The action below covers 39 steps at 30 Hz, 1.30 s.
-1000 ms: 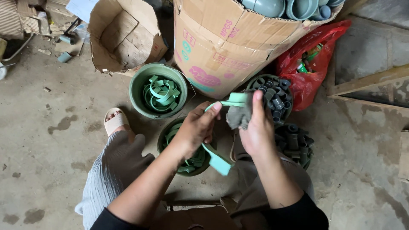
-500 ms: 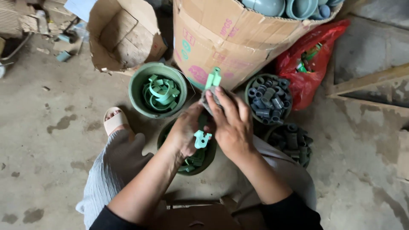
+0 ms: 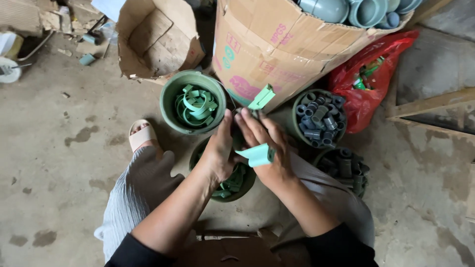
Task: Cleaning green plastic components by wiping them with a cloth and transferring them between buckets.
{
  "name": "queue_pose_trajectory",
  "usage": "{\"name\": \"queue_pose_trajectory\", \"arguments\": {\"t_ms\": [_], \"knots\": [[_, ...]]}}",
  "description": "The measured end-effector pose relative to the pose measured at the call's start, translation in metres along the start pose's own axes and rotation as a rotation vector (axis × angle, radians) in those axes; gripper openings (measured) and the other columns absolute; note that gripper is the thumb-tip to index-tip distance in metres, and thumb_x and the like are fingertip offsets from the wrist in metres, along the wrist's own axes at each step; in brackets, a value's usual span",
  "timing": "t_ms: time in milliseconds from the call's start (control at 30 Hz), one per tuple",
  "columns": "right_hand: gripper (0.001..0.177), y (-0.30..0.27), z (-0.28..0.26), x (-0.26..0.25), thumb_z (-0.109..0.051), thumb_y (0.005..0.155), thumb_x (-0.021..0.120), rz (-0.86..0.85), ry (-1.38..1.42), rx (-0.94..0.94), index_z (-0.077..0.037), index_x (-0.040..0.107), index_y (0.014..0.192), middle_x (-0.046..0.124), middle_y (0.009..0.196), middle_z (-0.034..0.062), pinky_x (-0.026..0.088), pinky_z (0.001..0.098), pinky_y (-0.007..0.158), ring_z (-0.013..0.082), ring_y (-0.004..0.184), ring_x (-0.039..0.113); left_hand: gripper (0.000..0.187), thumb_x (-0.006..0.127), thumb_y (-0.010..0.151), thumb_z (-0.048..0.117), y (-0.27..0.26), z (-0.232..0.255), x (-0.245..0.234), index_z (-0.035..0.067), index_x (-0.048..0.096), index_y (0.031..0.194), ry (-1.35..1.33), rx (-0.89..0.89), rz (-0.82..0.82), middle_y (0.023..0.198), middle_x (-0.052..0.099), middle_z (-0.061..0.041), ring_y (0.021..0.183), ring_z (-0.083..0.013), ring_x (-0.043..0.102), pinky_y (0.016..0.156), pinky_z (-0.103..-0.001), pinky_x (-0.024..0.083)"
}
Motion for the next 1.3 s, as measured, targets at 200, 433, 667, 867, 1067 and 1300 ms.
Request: {"name": "queue_pose_trajectory", "arguments": {"t_ms": [200, 433, 667, 867, 1067, 1300], "knots": [[0.048, -0.007, -0.013, 0.006, -0.036, 0.107, 0.049, -0.1, 0.43, 0.091, -0.011, 0.056, 0.148, 0.066, 0.135, 0.0082, 0.05, 0.0404, 0.105, 0.0294, 0.126, 0.061, 0.08, 0.052, 0.094, 0.06, -0.021, 0.008, 0.014, 0.004, 0.047, 0.151, 0.027, -0.103, 0.083, 0.152, 0.046, -0.022, 0.145, -0.0368, 0.041, 0.119, -0.063, 0.019], [0.033, -0.006, -0.004, 0.005, -0.009, 0.099, 0.063, -0.325, 1.105, 0.471, -0.008, 0.062, 0.132, 0.072, 0.113, 0.0182, 0.055, 0.0488, 0.097, 0.0376, 0.109, 0.072, 0.042, 0.073, 0.091, 0.042, 0.037, -0.014, -0.025, 0.003, 0.07, 0.106, -0.198, -0.007, -0.171, 0.089, 0.07, -0.007, 0.07, -0.0184, 0.067, 0.055, -0.029, 0.055], [0.044, -0.033, 0.009, 0.02, -0.007, 0.089, 0.065, -0.592, 1.759, 0.72, -0.003, 0.056, 0.132, 0.073, 0.105, 0.0166, 0.051, 0.039, 0.094, 0.0218, 0.098, 0.068, 0.041, 0.075, 0.09, 0.045, 0.08, 0.0, -0.059, 0.005, 0.065, 0.095, 0.055, 0.357, -0.168, 0.074, 0.053, -0.006, 0.062, -0.0186, 0.051, 0.052, -0.026, 0.041], [0.048, -0.013, 0.046, -0.018, -0.004, 0.079, 0.058, -0.494, 1.592, 0.92, -0.003, 0.069, 0.125, 0.07, 0.109, 0.011, 0.047, 0.0332, 0.099, 0.0203, 0.106, 0.062, 0.037, 0.072, 0.096, 0.053, 0.109, 0.037, -0.148, 0.017, 0.069, 0.104, 0.831, 0.791, 0.447, 0.084, 0.069, -0.006, 0.08, -0.0247, 0.067, 0.073, -0.036, 0.054], [0.047, -0.018, 0.104, -0.022, -0.009, 0.079, 0.057, -0.071, 1.35, 1.208, -0.009, 0.074, 0.123, 0.058, 0.102, 0.0039, 0.046, 0.0229, 0.084, 0.0122, 0.094, 0.053, 0.036, 0.083, 0.086, 0.041, 0.185, 0.031, -0.189, 0.021, 0.064, 0.109, 1.276, 0.968, 0.791, 0.095, 0.069, -0.009, 0.092, -0.0375, 0.071, 0.084, -0.049, 0.055], [0.046, -0.021, 0.103, -0.013, -0.007, 0.077, 0.058, -0.035, 1.43, 1.277, -0.007, 0.075, 0.12, 0.058, 0.103, 0.0066, 0.051, 0.0256, 0.084, 0.0149, 0.095, 0.056, 0.044, 0.077, 0.083, 0.057, 0.322, -0.059, -0.208, 0.029, 0.076, 0.116, 1.652, 0.569, 0.293, 0.111, 0.071, -0.009, 0.105, -0.0385, 0.071, 0.093, -0.053, 0.057]]}}
Point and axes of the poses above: each hand's wrist, its own y-axis towards the middle knuckle, its own x-axis out of the palm, z = x × y, the point moved 5 cm from there along y, towards the middle knuckle
